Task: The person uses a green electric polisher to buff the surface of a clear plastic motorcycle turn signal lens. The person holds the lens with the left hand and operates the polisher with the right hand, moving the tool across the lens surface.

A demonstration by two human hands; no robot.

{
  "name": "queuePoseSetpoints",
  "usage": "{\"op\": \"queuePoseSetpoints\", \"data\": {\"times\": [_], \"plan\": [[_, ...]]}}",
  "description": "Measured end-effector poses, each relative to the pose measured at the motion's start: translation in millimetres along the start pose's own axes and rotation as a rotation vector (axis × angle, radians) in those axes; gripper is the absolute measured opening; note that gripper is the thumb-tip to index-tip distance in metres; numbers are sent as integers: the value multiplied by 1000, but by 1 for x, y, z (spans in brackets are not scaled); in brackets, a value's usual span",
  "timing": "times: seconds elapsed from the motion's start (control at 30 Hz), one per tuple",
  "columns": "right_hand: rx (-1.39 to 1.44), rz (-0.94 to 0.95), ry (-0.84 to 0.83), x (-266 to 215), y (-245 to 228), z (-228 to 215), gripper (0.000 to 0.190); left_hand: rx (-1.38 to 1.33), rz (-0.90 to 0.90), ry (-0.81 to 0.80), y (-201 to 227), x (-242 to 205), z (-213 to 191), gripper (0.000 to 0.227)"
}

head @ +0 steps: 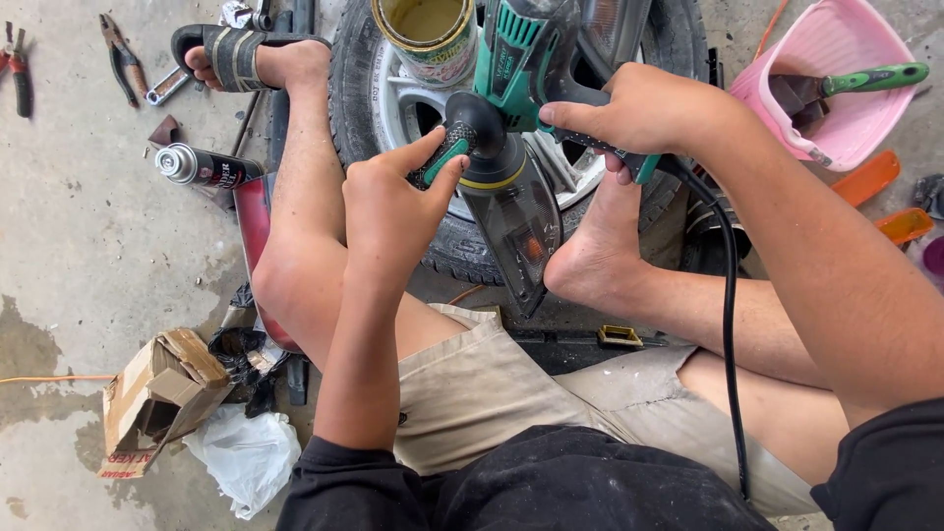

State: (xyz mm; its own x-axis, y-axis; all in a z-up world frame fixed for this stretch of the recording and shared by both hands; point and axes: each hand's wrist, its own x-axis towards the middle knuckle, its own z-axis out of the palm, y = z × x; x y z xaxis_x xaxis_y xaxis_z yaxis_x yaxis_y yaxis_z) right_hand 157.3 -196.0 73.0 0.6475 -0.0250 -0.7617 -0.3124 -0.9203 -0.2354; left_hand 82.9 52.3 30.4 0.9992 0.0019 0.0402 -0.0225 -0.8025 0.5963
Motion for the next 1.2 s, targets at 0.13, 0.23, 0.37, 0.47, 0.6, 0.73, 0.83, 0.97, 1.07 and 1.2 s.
{"op": "queuePoseSetpoints", "data": {"times": [0.13,0.23,0.37,0.47,0.6,0.73,0.83,0.97,1.07,1.2], "plan": [[39,-30,-9,-1,11,7,82,42,14,-21,6,1,2,38],[129,-44,-16,-5,19,13,75,41,120,11,1,-3,13,38],[184,-38,-15,-16,34,16,80,37,129,-5,12,-9,26,36],[392,-96,-28,-20,56,31,68,28,148,-28,21,-11,28,32],[563,-181,-1,-18,81,61,60,28,174,-77,30,-27,28,30],[588,-187,16,-14,104,85,63,29,238,-92,41,-39,28,31],[625,-229,32,-11,113,101,61,84,242,-89,41,-46,34,29],[736,-182,53,-6,127,129,58,137,327,-93,41,-58,34,31],[772,-190,77,-11,131,137,58,155,343,-109,40,-62,33,31],[745,-204,81,-25,120,138,58,145,344,-100,39,-67,21,30]]}}
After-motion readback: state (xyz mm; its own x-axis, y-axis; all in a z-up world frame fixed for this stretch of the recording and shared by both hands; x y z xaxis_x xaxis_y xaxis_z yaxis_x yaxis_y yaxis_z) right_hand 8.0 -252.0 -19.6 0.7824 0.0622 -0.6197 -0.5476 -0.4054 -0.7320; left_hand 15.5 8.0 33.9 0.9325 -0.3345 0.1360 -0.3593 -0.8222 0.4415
